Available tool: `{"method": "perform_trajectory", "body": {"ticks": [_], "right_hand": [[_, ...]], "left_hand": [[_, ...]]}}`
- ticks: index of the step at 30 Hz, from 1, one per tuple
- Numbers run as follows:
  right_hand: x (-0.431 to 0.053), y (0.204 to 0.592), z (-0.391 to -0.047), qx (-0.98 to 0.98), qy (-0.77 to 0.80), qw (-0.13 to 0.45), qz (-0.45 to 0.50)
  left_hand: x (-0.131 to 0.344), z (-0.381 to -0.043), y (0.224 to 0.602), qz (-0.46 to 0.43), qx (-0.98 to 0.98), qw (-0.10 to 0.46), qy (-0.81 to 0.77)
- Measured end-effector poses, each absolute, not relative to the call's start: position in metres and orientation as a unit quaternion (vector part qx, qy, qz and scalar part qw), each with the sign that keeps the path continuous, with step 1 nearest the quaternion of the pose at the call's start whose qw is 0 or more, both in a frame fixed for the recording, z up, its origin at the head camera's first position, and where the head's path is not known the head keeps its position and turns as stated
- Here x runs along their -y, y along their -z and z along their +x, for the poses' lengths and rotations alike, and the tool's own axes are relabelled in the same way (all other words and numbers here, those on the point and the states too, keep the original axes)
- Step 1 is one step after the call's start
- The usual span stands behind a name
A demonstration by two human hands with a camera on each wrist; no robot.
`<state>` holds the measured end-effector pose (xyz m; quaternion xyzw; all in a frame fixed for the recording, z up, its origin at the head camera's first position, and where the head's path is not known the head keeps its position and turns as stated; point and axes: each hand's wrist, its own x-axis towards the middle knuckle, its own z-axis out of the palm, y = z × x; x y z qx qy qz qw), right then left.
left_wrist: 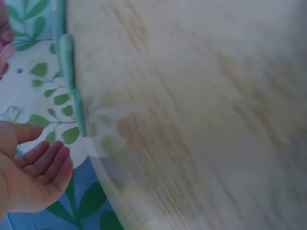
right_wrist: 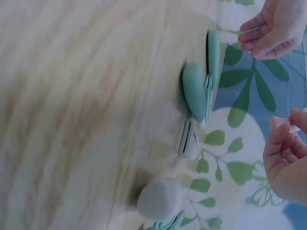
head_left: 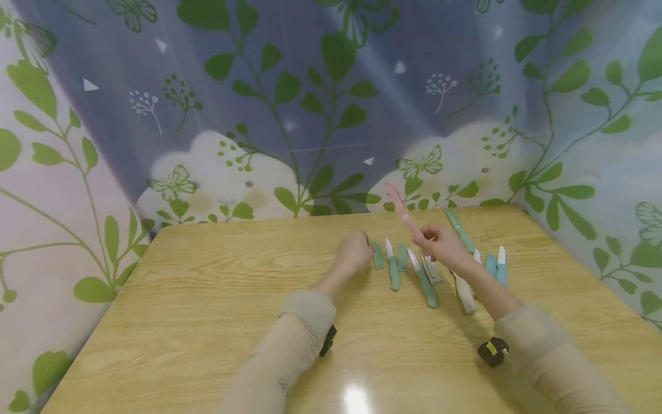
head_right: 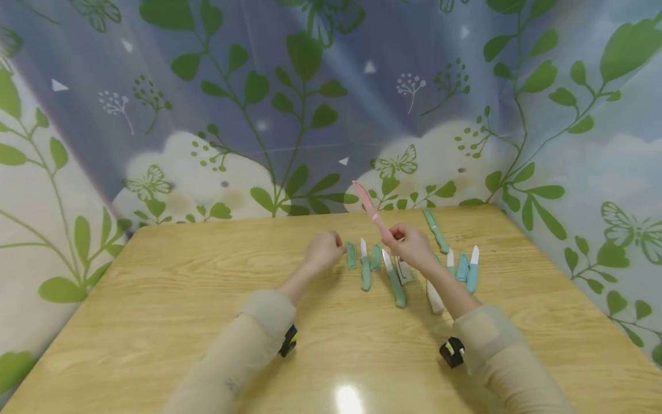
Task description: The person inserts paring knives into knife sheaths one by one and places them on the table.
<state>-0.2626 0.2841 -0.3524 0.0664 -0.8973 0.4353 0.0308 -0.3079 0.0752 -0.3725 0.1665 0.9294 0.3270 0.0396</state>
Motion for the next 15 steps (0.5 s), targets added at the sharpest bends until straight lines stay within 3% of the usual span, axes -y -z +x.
{"method": "perform_trajectory", "body": {"ticks": [6, 15], "right_hand": [[-0.305, 0.351, -0.271, 0.898, -0.438, 0.017, 0.023], [-0.334, 0.355, -0.285, 0.895, -0.446, -0.013, -0.033]], "left_hand": [[-0.097, -0.319, 0.389, 0.163, -0.958, 0.017, -0.235], [-0.114, -0.304, 0.385, 0.160, -0.984, 0.016, -0.079]]}}
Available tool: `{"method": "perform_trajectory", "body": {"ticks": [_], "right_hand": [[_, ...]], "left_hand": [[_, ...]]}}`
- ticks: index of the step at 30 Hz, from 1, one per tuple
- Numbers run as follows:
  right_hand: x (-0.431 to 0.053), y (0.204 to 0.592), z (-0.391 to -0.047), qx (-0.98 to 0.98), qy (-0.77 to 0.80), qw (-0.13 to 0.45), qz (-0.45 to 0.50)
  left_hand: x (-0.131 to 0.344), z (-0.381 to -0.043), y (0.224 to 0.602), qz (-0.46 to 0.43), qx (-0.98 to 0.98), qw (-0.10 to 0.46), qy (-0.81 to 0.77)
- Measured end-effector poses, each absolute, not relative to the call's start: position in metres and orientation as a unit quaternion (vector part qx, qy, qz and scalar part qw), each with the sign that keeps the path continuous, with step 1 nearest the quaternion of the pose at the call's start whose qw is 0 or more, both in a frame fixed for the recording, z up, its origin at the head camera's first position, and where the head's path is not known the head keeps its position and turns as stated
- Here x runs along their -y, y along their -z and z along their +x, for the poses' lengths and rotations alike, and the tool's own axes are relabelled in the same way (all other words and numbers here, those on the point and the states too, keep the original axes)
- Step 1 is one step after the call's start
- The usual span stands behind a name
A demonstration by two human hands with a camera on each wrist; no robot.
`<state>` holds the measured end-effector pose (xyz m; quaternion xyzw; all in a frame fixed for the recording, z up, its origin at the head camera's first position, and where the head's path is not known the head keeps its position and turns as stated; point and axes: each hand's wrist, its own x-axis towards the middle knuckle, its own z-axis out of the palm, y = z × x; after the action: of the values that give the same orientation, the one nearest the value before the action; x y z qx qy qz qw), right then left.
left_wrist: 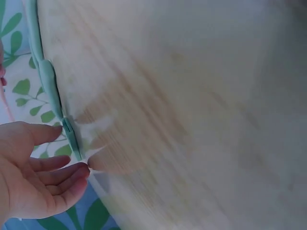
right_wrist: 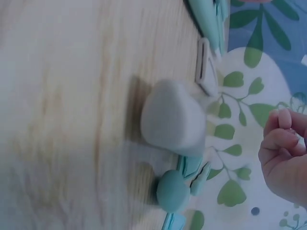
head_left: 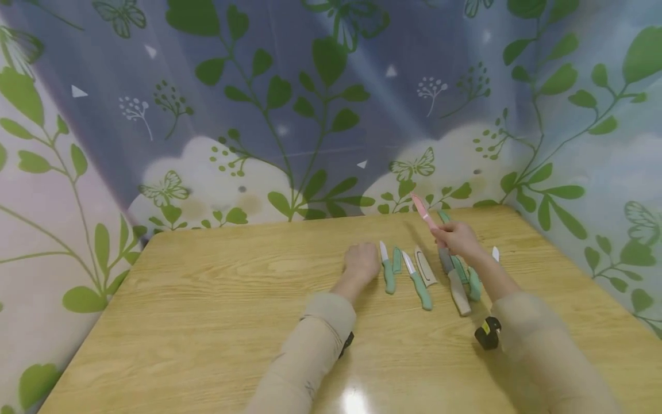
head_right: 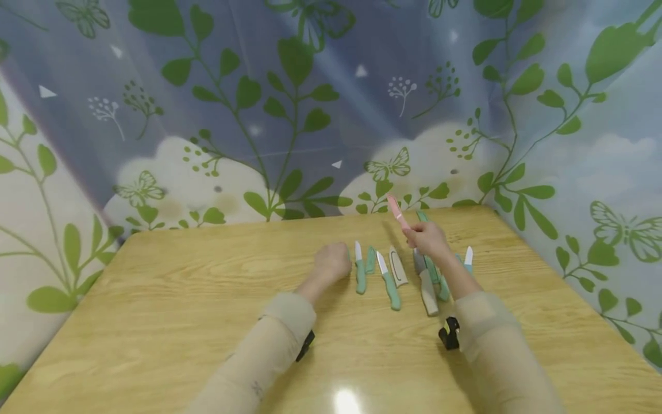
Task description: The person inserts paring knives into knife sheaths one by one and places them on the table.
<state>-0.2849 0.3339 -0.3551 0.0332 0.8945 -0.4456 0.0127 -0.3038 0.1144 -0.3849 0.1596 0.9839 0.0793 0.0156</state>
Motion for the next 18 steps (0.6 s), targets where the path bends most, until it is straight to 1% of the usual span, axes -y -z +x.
{"method": "perform_trajectory", "body": {"ticks": [5, 11, 18], "right_hand": [[-0.339, 0.358, -0.292, -0.898, 0.435, 0.017, 0.059], [-0.338, 0.365, -0.300, -0.895, 0.437, 0.043, 0.079], [-0.332, 0.371, -0.310, -0.911, 0.404, 0.055, 0.067]], "left_hand": [[-0.117, -0.301, 0.383, 0.157, -0.986, 0.018, -0.063], [-0.122, -0.299, 0.386, 0.164, -0.986, 0.022, -0.032], [-0.123, -0.298, 0.387, 0.168, -0.985, 0.026, -0.021]]}}
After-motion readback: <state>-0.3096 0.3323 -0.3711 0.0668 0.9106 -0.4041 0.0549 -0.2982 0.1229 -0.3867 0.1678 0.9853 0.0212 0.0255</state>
